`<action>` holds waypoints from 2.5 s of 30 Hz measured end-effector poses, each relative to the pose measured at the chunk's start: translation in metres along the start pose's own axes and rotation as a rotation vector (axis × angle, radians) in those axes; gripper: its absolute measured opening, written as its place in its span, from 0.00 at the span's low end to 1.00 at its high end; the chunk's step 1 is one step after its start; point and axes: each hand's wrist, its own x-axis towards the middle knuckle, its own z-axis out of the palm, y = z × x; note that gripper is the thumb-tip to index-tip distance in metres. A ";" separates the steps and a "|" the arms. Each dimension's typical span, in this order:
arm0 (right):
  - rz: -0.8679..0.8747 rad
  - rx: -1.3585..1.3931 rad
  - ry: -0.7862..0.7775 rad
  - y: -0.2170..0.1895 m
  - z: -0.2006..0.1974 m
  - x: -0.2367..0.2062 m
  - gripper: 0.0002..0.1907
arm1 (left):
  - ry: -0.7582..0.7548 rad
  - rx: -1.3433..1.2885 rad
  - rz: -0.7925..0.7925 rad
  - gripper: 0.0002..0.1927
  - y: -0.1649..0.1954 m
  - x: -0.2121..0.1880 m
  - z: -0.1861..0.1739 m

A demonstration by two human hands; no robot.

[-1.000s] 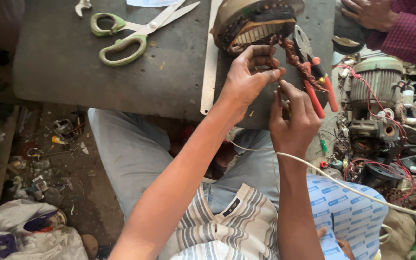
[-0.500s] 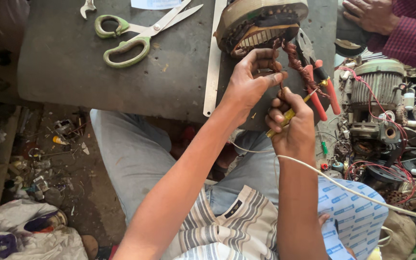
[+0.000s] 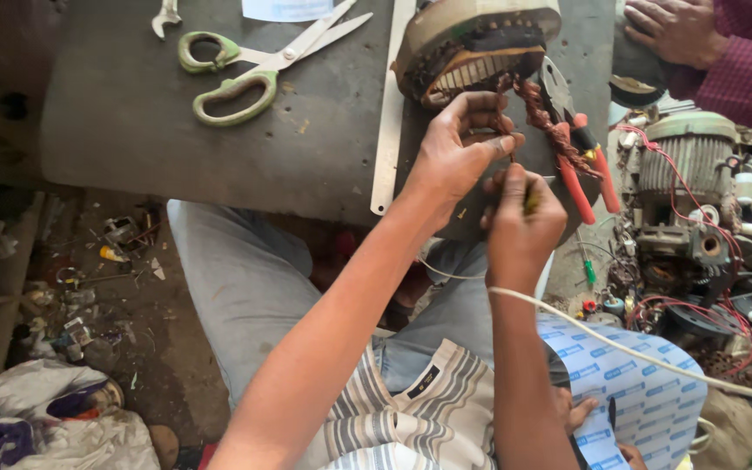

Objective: The person uses a screwdriver to pry and adjust copper windings inside a motor stator. They repeatedly insert the tool into the slots and manipulate the wires while holding the stator steady with their other hand.

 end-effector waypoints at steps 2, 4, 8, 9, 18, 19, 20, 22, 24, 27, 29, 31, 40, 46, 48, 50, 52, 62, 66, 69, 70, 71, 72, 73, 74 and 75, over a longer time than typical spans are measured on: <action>0.260 0.725 -0.266 0.001 -0.009 0.007 0.13 | -0.004 -0.019 -0.003 0.23 0.001 0.000 0.000; 0.249 0.625 -0.252 0.002 -0.015 0.006 0.14 | -0.017 -0.020 0.008 0.22 0.002 -0.002 -0.001; 0.222 0.426 -0.225 -0.003 -0.022 0.002 0.17 | -0.005 -0.023 -0.016 0.22 0.002 -0.001 0.000; 0.009 0.195 -0.164 -0.004 -0.020 0.001 0.17 | -0.003 -0.015 -0.001 0.22 0.002 0.000 0.000; -0.678 -0.472 0.137 0.010 -0.014 0.001 0.10 | 0.001 0.031 0.044 0.22 -0.002 0.002 -0.002; -0.469 -0.275 0.093 0.014 -0.011 0.003 0.10 | -0.001 0.028 0.042 0.22 -0.003 0.002 -0.003; -0.259 -0.080 0.041 0.018 -0.010 0.005 0.11 | -0.003 0.025 0.039 0.22 -0.004 0.002 -0.003; 0.070 0.387 -0.090 0.020 -0.014 0.015 0.11 | -0.004 0.023 0.034 0.23 -0.003 0.003 -0.004; 0.283 0.711 -0.189 0.018 -0.019 0.021 0.11 | -0.003 0.040 0.040 0.23 -0.001 0.001 -0.003; 0.329 0.742 -0.214 0.010 -0.017 0.020 0.10 | 0.036 0.216 0.107 0.21 0.009 -0.007 0.001; 0.244 0.429 -0.121 0.003 -0.013 0.006 0.10 | 0.109 0.500 0.193 0.18 0.018 -0.022 0.006; 0.107 0.125 -0.059 -0.005 -0.014 -0.009 0.10 | 0.097 0.605 0.372 0.19 0.028 -0.050 0.004; -0.262 -0.036 -0.609 -0.045 -0.028 -0.029 0.24 | 0.150 1.192 0.963 0.35 0.086 -0.052 -0.040; -0.622 -0.377 -0.145 -0.042 0.021 0.012 0.22 | -0.108 1.180 0.918 0.45 0.088 -0.008 -0.060; -0.655 -0.398 -0.009 -0.038 0.027 0.020 0.18 | -0.156 1.122 0.881 0.45 0.085 -0.002 -0.066; -0.664 -0.431 0.078 -0.033 0.023 0.020 0.14 | -0.148 1.110 0.848 0.44 0.078 -0.003 -0.069; -0.695 -0.438 0.102 -0.028 0.027 0.016 0.14 | -0.150 1.097 0.838 0.45 0.074 -0.003 -0.071; -0.755 -0.435 0.083 -0.020 0.029 0.010 0.17 | -0.170 1.052 0.848 0.45 0.074 -0.007 -0.070; -0.770 -0.452 0.094 -0.014 0.029 0.012 0.17 | -0.170 1.064 0.866 0.45 0.068 -0.002 -0.075; -0.736 -0.439 0.088 -0.012 0.030 0.012 0.17 | -0.141 1.104 0.816 0.46 0.062 0.000 -0.078; -0.738 -0.443 0.093 -0.012 0.031 0.011 0.17 | -0.142 1.114 0.796 0.46 0.061 -0.001 -0.080; -0.741 -0.446 0.099 -0.012 0.031 0.010 0.17 | -0.139 1.117 0.791 0.46 0.060 -0.002 -0.081; -0.736 -0.448 0.103 -0.012 0.032 0.009 0.18 | -0.137 1.119 0.786 0.46 0.059 -0.002 -0.081; -0.731 -0.449 0.106 -0.012 0.033 0.008 0.18 | -0.132 1.114 0.794 0.46 0.059 -0.003 -0.081; -0.724 -0.450 0.108 -0.012 0.033 0.007 0.18 | -0.130 1.108 0.796 0.46 0.059 -0.004 -0.081; -0.723 -0.461 0.110 -0.012 0.034 0.006 0.18 | -0.127 1.103 0.798 0.46 0.059 -0.004 -0.081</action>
